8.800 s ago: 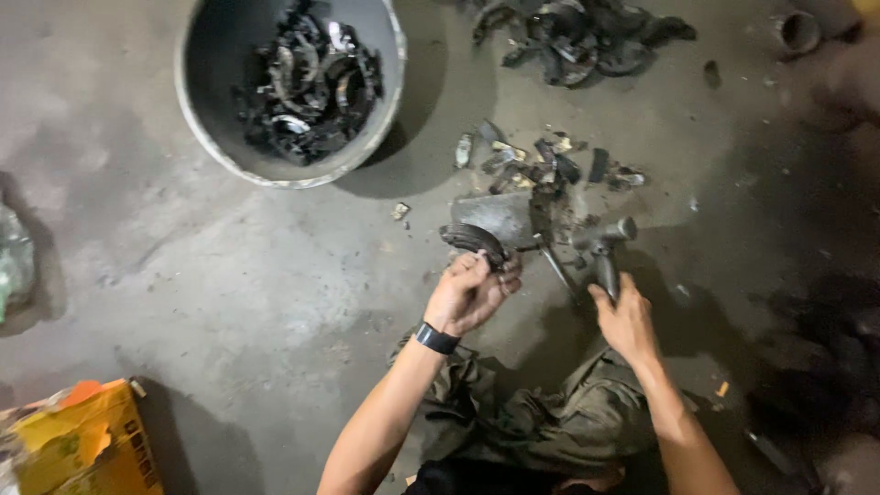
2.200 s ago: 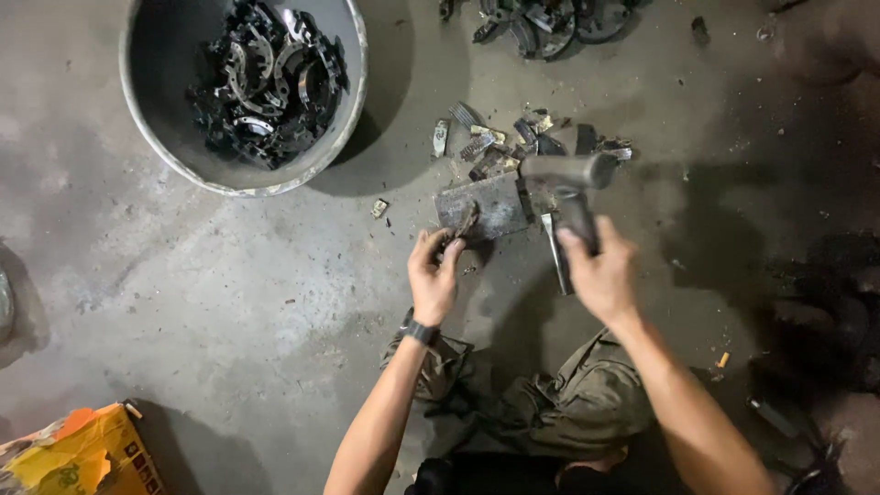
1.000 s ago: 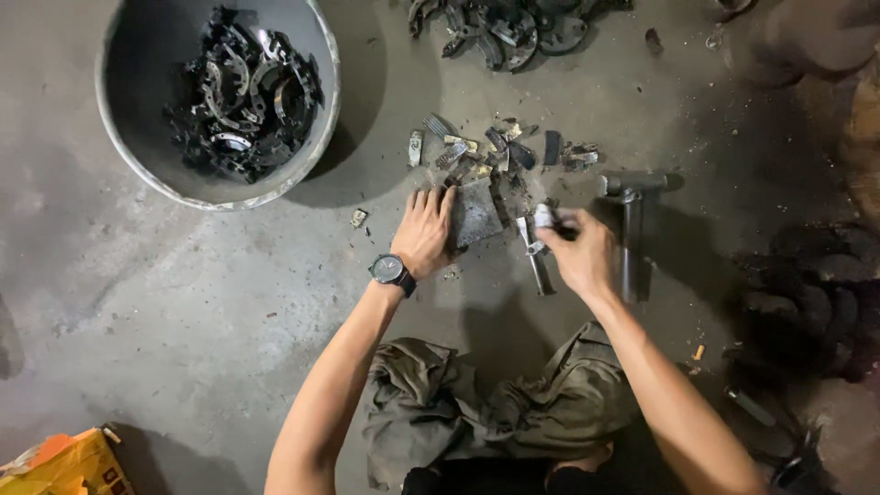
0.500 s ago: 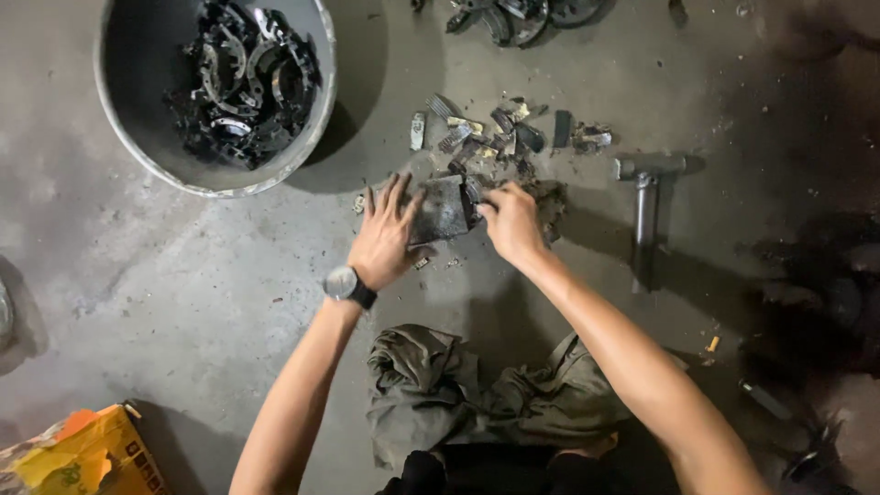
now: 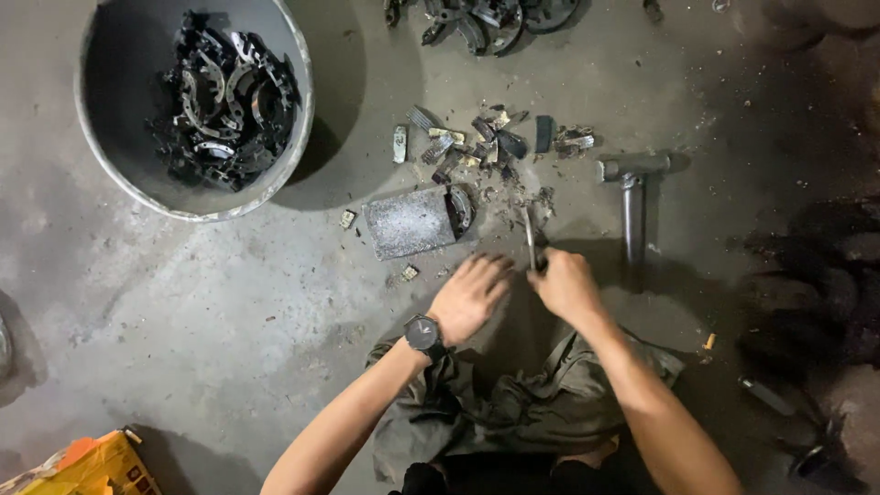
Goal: Breaking apart used brake pads using a hammer and metal punch on a floor-based anvil.
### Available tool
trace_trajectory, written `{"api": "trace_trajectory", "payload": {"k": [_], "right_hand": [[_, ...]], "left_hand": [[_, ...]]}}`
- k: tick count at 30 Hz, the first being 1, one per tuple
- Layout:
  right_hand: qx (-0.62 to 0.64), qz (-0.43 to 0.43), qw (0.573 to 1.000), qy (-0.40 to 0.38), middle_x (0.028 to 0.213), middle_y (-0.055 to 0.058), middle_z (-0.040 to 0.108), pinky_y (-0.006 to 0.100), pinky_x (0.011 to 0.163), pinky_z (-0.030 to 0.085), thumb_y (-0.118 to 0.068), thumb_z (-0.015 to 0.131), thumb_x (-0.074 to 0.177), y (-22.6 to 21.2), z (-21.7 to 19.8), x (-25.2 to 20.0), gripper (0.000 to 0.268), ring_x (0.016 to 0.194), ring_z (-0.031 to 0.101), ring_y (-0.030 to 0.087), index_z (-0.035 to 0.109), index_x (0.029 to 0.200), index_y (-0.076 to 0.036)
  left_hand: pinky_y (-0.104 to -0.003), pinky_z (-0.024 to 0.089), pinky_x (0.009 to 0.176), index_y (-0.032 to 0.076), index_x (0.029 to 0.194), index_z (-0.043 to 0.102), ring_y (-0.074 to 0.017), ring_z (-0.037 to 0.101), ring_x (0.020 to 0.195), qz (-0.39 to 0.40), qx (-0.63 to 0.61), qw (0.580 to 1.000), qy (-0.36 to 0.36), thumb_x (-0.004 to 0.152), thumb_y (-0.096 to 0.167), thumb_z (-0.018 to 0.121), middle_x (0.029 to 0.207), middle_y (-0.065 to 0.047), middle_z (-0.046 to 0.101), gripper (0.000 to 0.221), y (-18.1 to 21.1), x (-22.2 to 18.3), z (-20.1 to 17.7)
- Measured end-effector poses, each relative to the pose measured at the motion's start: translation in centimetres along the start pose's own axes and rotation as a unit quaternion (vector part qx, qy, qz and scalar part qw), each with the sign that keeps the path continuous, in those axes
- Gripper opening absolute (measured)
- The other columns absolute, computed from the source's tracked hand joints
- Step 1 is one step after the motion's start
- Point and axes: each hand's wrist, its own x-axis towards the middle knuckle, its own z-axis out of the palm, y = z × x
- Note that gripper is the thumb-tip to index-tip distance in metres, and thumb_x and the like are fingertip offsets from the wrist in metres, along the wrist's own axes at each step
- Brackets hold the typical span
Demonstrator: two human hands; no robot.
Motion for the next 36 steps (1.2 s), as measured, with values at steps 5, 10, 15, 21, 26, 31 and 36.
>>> {"api": "trace_trajectory", "payload": {"k": [5,10,15,21,26,31,36], "right_hand": [[0.097,-0.075,0.992,-0.001,0.085,0.023,0.076,0.041,0.061,0.061,-0.016,0.073,0.084,-2.5,-5.5,-2.0,0.042,0.064,0.075,0.025,0.069,0.119,0.005],[0.100,-0.100,0.989,-0.036,0.080,0.019,0.078,0.039,0.053,0.053,-0.018,0.067,0.090,-7.0,-9.3,-3.2,0.031,0.058,0.068,0.023,0.074,0.114,0.001],[0.209,-0.102,0.972,-0.045,0.087,0.013,0.076,0.033,0.054,0.050,-0.025,0.065,0.097,-6.8,-11.4,-1.7,0.031,0.064,0.063,0.016,0.072,0.120,-0.005],[0.058,0.047,0.967,0.245,0.124,0.029,0.062,0.053,0.088,0.052,-0.029,0.083,0.090,2.6,-11.2,1.3,0.058,0.108,0.062,0.038,0.060,0.128,0.008],[-0.050,0.013,0.955,0.291,0.126,0.037,0.056,0.062,0.092,0.049,-0.029,0.090,0.078,10.3,-4.8,4.8,0.074,0.113,0.057,0.049,0.058,0.132,0.010],[0.124,0.057,0.955,0.262,0.093,0.018,0.070,0.053,0.079,0.058,-0.007,0.079,0.087,9.3,-6.6,3.7,0.042,0.085,0.071,0.032,0.062,0.124,0.003],[0.383,-0.008,0.906,0.180,0.073,0.007,0.064,0.031,0.050,0.058,-0.019,0.069,0.108,6.4,-7.0,-0.3,0.022,0.054,0.062,0.016,0.063,0.100,0.001]], "left_hand": [[-0.049,0.040,0.120,-0.003,0.129,0.059,-0.0384,0.052,0.136,-0.036,-0.007,0.997,0.063,0.092,0.005,0.060,0.140,-0.022,0.058,0.038,0.7,0.8,0.1],[-0.052,0.041,0.111,-0.004,0.132,0.057,-0.0395,0.053,0.131,-0.027,0.109,0.991,0.070,0.083,0.010,0.062,0.139,-0.025,0.057,0.051,0.4,3.7,-4.6],[-0.041,0.060,0.078,-0.003,0.127,0.063,-0.0345,0.071,0.095,-0.052,-0.045,0.996,-0.061,0.087,-0.004,0.062,0.112,-0.019,0.070,0.040,-4.8,4.3,-4.2],[-0.028,0.059,0.066,0.004,0.131,0.057,-0.0182,0.077,0.087,-0.273,-0.383,0.879,0.083,0.090,-0.006,0.059,0.096,-0.013,0.073,0.042,-7.5,9.2,-8.0],[-0.030,0.061,0.067,0.001,0.114,0.057,-0.0183,0.078,0.077,-0.219,-0.255,0.940,0.059,0.093,-0.007,0.058,0.096,-0.011,0.078,0.022,-9.0,9.7,-5.4],[-0.042,0.054,0.065,-0.002,0.097,0.058,-0.0327,0.069,0.070,-0.157,-0.140,0.977,0.023,0.092,-0.001,0.076,0.079,-0.020,0.069,0.018,-8.5,9.8,-4.8],[-0.042,0.054,0.068,0.000,0.102,0.059,-0.0330,0.071,0.078,-0.102,-0.161,0.979,0.066,0.085,-0.003,0.070,0.090,-0.017,0.069,0.020,-8.5,10.1,-4.9]]}}
